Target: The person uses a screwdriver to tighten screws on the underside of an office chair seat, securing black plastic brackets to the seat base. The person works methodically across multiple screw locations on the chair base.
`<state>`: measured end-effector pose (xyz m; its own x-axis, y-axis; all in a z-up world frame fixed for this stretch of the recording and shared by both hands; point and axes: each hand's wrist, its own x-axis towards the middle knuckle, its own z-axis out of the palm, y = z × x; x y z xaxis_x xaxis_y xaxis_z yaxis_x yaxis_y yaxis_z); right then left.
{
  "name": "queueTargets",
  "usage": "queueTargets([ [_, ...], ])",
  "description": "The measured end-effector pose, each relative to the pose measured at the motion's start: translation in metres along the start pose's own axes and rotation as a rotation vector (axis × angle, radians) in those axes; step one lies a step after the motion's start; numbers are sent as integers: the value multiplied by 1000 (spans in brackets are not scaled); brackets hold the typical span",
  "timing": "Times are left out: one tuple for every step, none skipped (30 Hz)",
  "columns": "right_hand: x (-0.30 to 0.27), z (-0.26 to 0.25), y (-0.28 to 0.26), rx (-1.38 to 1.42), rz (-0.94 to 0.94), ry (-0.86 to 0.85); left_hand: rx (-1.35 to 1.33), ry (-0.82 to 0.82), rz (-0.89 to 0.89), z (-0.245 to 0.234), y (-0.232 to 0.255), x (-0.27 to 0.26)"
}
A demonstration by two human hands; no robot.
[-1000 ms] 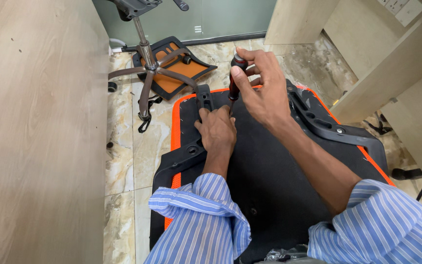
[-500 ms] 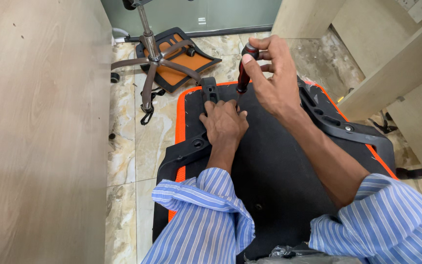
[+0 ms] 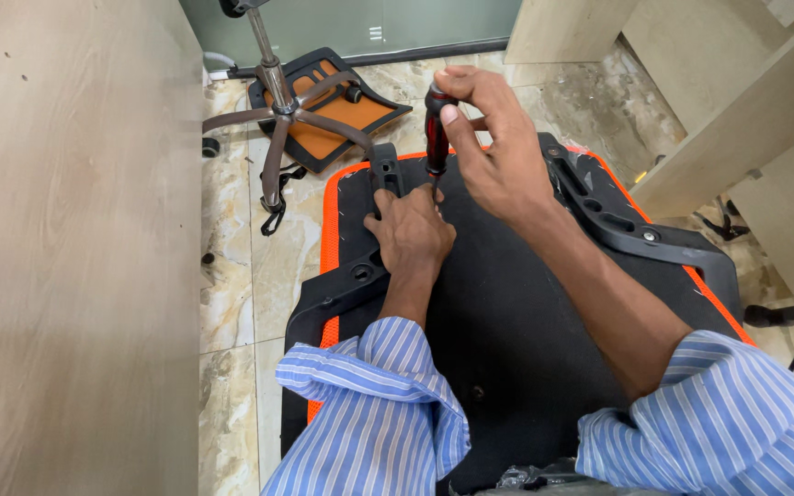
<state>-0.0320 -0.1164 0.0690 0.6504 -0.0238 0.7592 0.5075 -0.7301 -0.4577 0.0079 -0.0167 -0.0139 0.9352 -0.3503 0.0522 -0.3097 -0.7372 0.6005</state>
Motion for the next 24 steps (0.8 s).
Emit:
queueTargets([
  [2, 1, 0, -1, 63, -9, 6, 5, 6, 0, 0, 1],
  [5, 1, 0, -1, 126, -19, 13, 9, 11, 0, 0, 2],
  [6, 1, 0, -1, 188, -31, 18, 14, 16, 0, 1, 2],
  [6, 2, 0, -31, 206, -17, 28, 13, 20, 0, 1, 1],
  [6, 2, 0, -61, 221, -7, 34, 15, 22, 0, 1, 0],
  [6, 2, 0, -91, 236, 3, 41, 17, 25, 1, 1, -1],
  [5, 0, 0, -143, 243, -6, 53, 25, 31, 1, 1, -2],
  [4, -2, 0, -196, 249, -15, 65, 32, 37, 2, 2, -3],
  [3, -3, 0, -246, 256, -24, 78, 40, 42, 3, 1, -4],
  [2, -4, 1, -214, 232, -53, 75, 15, 23, 2, 1, -3],
  [1, -5, 2, -183, 208, -80, 73, -10, 7, 2, 2, -1],
  [0, -4, 2, -152, 184, -107, 71, -35, -9, 1, 3, 1],
  [0, -2, 3, -62, 191, -155, 55, -43, -8, 1, 2, 1],
  [1, 0, 3, 29, 197, -202, 39, -51, -7, 0, 2, 2],
  [1, 2, 2, 121, 203, -250, 23, -59, -7, -1, 1, 2],
  [1, 5, 0, 123, 258, -267, 31, -59, -2, -2, 1, 1],
  [0, 9, -4, 126, 310, -289, 37, -55, -1, -3, 0, 0],
  [1, 11, -8, 129, 362, -311, 43, -51, -1, -4, -1, -1],
  [3, 13, -12, 67, 281, -272, 44, -59, -11, -5, -1, -1],
  [4, 14, -16, 6, 198, -233, 45, -66, -22, -6, 0, -1],
  [5, 15, -20, -54, 116, -192, 46, -75, -32, -7, 1, -1],
  [6, 16, -23, -118, 222, -191, 42, -74, -31, -8, 0, -2],
  [6, 15, -24, -186, 328, -187, 37, -75, -26, -8, 0, -2],
  [7, 13, -25, -255, 435, -184, 32, -76, -20, -9, 1, -2],
])
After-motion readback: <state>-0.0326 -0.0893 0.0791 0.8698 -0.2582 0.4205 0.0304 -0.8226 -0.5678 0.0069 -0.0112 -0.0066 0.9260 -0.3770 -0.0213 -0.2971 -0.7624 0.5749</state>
